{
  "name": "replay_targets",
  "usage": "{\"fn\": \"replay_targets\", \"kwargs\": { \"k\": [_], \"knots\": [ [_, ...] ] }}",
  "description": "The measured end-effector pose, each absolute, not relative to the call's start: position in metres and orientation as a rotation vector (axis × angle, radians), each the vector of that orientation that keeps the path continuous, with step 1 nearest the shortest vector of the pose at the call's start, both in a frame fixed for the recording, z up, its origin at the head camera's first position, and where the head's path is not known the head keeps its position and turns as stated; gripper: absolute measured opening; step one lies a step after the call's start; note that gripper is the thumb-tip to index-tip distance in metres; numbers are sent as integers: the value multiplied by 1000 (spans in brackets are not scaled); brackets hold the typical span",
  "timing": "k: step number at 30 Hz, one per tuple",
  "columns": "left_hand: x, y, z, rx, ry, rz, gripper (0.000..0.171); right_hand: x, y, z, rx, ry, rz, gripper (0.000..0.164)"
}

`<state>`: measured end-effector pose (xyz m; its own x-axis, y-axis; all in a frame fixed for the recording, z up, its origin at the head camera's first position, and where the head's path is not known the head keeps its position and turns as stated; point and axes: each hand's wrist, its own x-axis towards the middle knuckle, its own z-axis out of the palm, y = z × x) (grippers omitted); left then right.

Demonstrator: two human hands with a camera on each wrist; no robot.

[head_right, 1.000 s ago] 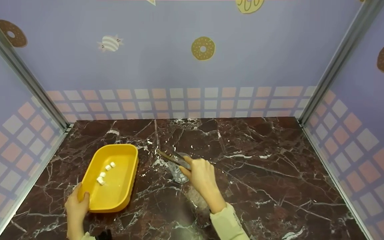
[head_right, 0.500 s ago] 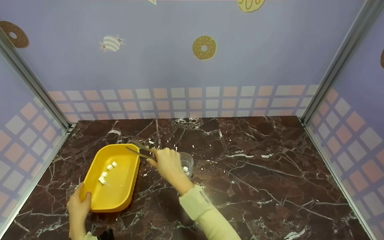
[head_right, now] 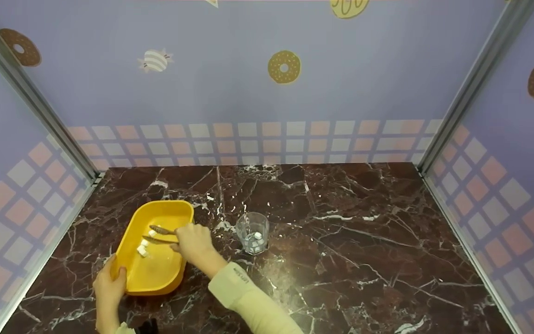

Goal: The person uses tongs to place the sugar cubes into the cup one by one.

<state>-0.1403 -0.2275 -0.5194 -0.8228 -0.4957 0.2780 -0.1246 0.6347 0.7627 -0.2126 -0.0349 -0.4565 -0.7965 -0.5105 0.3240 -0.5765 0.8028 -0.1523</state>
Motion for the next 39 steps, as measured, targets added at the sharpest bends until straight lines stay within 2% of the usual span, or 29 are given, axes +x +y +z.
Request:
{"fn": "replay_targets", "kwargs": {
  "k": [18, 39],
  "knots": [
    [-141, -228, -519, 506, -2396, -1083, 42, -197, -84, -479, 865, -2810, 38, 28],
    [-140, -228, -520, 518, -2402, -1097, 43, -202, -99, -496, 766, -2820, -43, 22]
  ]
}}
